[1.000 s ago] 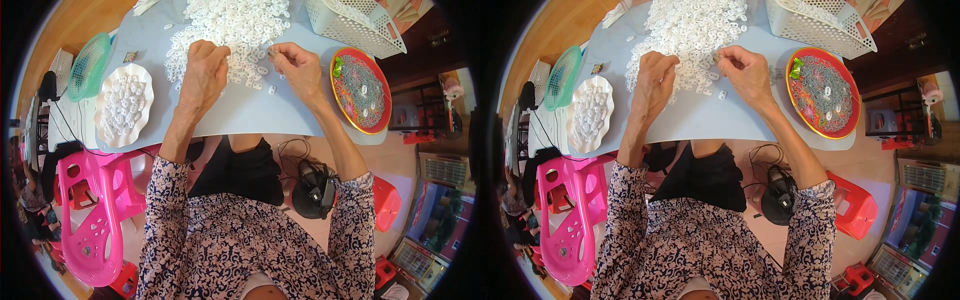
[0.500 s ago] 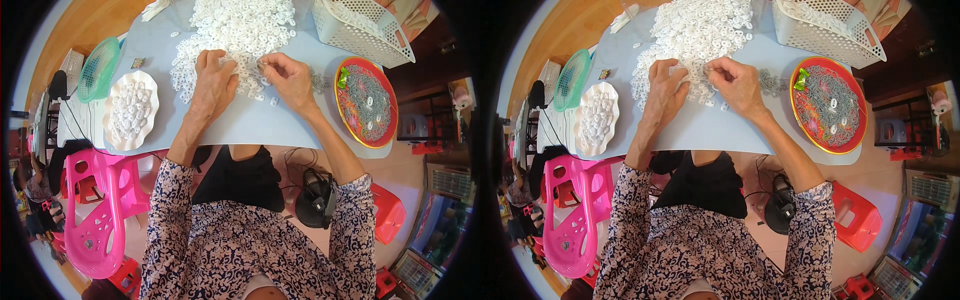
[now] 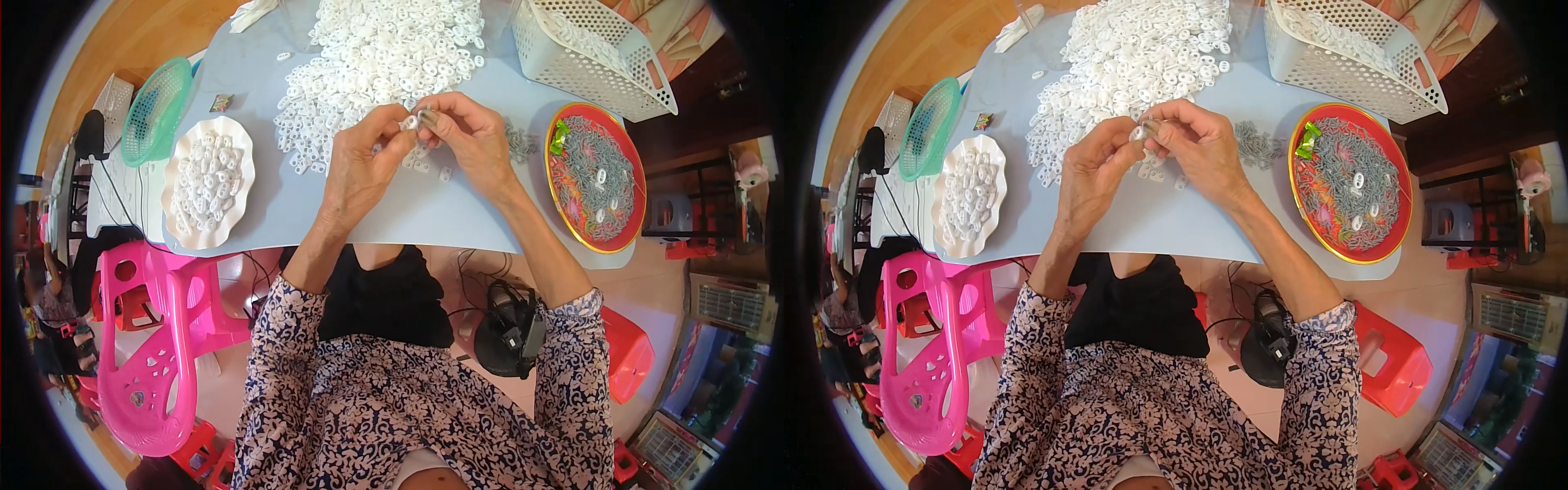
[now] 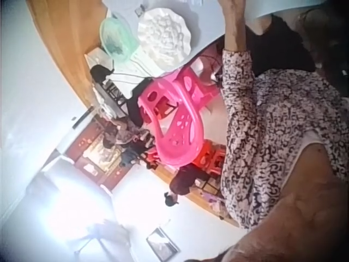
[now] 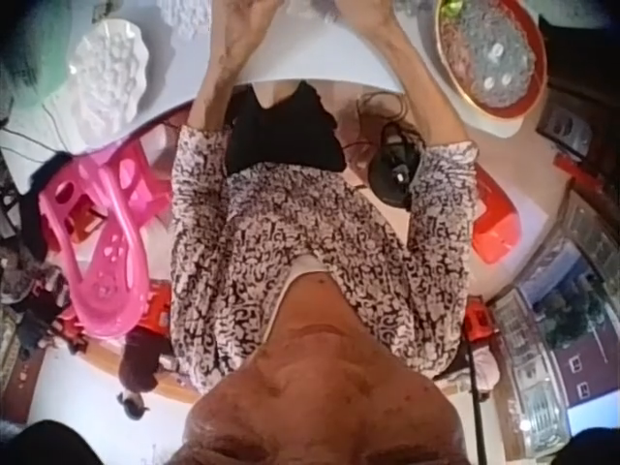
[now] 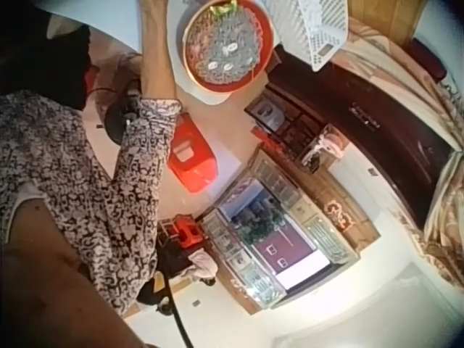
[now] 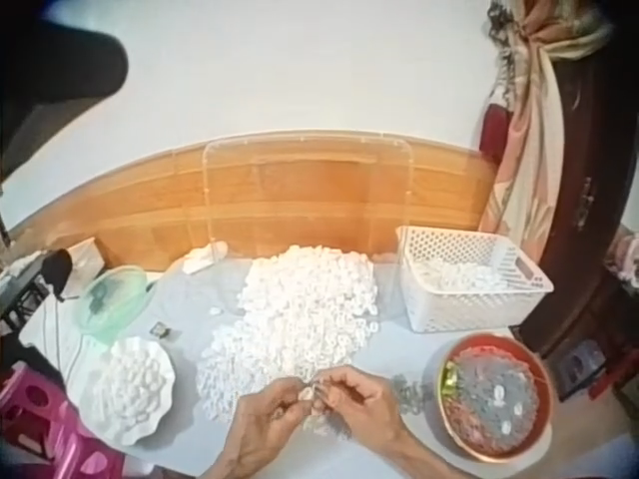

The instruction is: Assembling small white plastic components by hand at a table.

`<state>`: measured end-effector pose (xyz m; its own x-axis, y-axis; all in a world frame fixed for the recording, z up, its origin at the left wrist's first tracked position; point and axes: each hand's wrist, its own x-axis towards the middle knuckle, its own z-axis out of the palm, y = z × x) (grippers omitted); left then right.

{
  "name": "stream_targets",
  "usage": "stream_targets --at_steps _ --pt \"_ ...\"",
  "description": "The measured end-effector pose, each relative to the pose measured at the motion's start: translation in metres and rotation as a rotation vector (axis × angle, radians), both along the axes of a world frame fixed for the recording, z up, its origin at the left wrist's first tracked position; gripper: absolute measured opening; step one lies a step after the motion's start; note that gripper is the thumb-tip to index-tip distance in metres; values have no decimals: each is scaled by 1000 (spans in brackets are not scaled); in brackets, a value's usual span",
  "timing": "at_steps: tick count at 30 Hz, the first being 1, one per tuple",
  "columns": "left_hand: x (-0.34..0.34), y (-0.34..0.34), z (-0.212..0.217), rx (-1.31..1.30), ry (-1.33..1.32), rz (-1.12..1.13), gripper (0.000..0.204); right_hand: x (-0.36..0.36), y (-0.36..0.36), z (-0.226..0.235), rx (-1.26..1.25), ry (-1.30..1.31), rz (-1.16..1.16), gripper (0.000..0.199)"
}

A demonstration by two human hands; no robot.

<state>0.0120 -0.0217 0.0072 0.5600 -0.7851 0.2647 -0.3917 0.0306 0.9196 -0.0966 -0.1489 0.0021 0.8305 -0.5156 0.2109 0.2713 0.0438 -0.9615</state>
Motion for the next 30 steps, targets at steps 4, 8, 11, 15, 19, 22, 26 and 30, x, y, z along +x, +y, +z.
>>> stream_targets --at_steps 4,8,11,15,19,22,26,30 --pt "-2 -3 -2 -28 211 -62 17 0 -1 -2 -51 29 -66 15" --pt "-2 -4 5 -72 433 -168 18 -1 2 7 -64 5 -11 14" --pt "3 -5 0 -54 428 -226 20 -2 0 6 -43 11 -4 14" --pt "4 -5 2 -58 551 -251 20 -1 -3 1 -36 -51 -8 14" --pt "5 -5 8 7 550 -271 21 -3 -2 5 -99 -16 -22 13" --pt "7 -6 5 -1 540 -309 19 -4 -3 4 -107 -29 -34 13" --pt "3 -7 7 -20 591 -259 16 -5 0 2 -102 -30 -65 13" --pt "2 -7 7 -17 516 -210 13 -3 2 1 -151 7 -118 12"
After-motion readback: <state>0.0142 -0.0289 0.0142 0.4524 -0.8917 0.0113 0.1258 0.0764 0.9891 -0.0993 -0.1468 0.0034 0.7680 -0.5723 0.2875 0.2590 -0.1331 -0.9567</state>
